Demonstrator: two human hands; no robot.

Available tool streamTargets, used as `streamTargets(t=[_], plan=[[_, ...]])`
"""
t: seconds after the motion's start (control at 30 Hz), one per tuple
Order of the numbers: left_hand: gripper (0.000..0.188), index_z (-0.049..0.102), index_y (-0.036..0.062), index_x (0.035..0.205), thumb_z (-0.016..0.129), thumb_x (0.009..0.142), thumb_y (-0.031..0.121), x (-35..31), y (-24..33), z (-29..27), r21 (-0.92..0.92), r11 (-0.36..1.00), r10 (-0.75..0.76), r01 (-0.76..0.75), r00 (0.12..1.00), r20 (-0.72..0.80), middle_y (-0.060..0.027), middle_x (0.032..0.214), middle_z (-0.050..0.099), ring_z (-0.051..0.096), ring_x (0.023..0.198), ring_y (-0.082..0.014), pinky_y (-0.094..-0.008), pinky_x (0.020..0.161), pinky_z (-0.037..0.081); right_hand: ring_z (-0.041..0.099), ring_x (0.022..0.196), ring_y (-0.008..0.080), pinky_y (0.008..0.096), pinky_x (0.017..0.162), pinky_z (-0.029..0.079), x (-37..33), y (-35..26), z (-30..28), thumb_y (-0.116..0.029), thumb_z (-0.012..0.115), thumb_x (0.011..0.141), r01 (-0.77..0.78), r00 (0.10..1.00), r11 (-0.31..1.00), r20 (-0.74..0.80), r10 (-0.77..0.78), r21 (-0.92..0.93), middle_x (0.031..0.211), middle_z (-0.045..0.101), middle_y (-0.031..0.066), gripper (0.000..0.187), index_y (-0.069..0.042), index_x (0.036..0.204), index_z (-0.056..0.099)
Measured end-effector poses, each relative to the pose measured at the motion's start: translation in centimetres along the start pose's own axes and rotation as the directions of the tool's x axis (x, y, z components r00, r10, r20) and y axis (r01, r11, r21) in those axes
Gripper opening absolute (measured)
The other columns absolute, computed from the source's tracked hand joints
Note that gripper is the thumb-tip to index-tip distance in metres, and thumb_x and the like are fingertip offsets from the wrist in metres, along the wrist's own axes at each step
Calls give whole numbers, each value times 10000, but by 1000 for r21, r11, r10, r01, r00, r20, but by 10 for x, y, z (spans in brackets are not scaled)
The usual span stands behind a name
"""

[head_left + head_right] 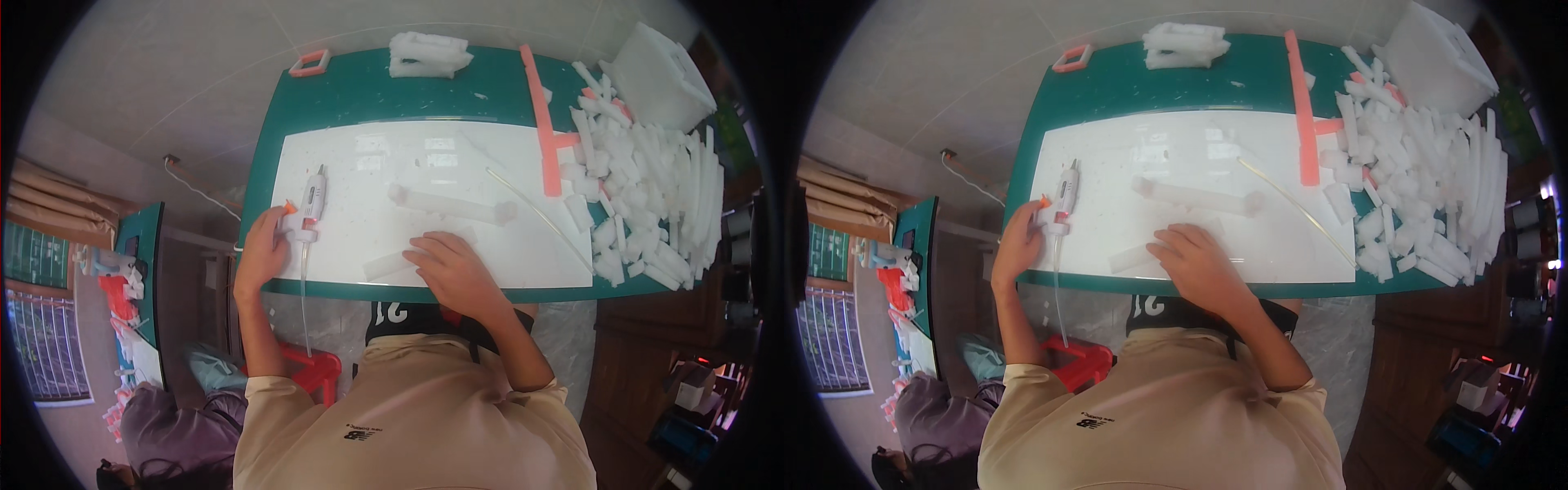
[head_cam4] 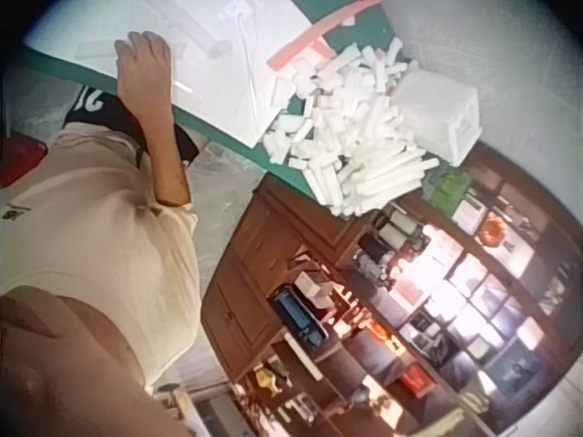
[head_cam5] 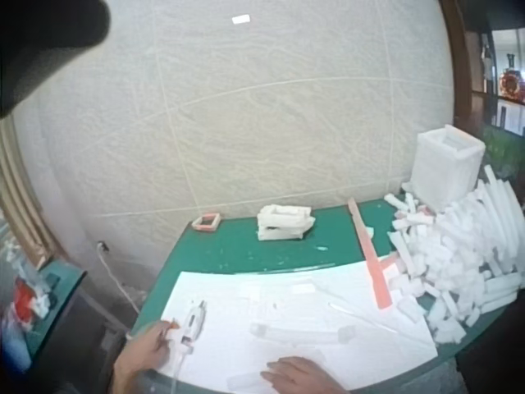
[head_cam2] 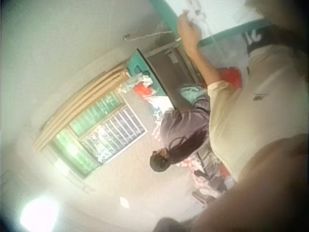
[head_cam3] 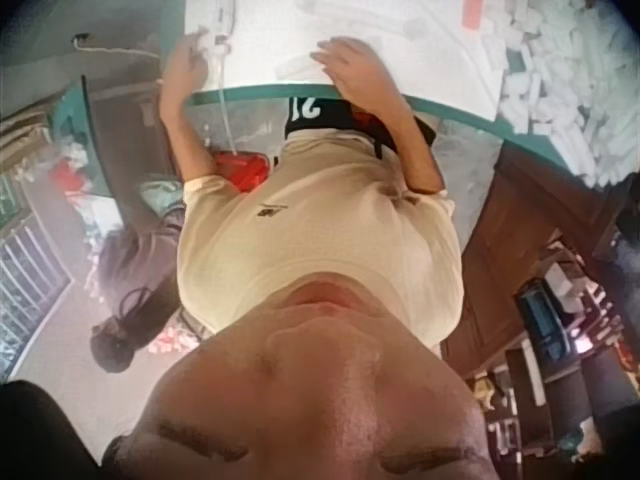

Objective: Joining pieces of white foam using a hot glue gun.

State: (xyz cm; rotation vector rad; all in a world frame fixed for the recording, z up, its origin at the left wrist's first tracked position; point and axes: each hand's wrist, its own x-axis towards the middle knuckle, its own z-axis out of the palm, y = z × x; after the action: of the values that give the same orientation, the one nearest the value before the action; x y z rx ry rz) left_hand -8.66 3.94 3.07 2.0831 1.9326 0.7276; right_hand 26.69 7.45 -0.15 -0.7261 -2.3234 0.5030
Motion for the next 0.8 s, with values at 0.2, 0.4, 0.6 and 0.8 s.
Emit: streamTargets(t=[0.2,0.4,0.6,0.8], plan=[[514,550,54,1214,540,713,-60,12,-2,-3,71,995,72,-77,995,64,-159,1153,570,513,1103,-351,-396,963,407,547,1048,284,400,939,427,-1,0,0,-62,652,805,-21,1000,998,-5,21,-65,1119,607,81,299,-62,1103,643],[528,546,58,1228,542,713,-57,13,0,6,204,976,60,-77,994,87,-137,1050,531,465,1027,-318,-400,909,417,603,934,260,350,838,489,2,-19,-17,-72,629,858,-188,971,952,-98,217,240,1064,633,98,267,-10,1118,629],[467,547,45,1228,583,772,-48,5,15,10,179,984,33,-2,985,-169,-167,1088,550,546,1042,-341,-376,903,442,614,928,160,288,796,509,-11,-16,-28,-142,531,960,-416,808,361,158,567,834,1078,631,97,301,25,1209,564],[315,629,-14,999,677,691,-54,-1,64,-2,-197,979,38,-56,995,-91,-153,1110,620,622,921,-293,-364,821,490,610,940,157,280,795,507,-12,-13,-30,-187,489,987,-397,788,37,319,527,917,1099,621,111,359,32,1271,507]])
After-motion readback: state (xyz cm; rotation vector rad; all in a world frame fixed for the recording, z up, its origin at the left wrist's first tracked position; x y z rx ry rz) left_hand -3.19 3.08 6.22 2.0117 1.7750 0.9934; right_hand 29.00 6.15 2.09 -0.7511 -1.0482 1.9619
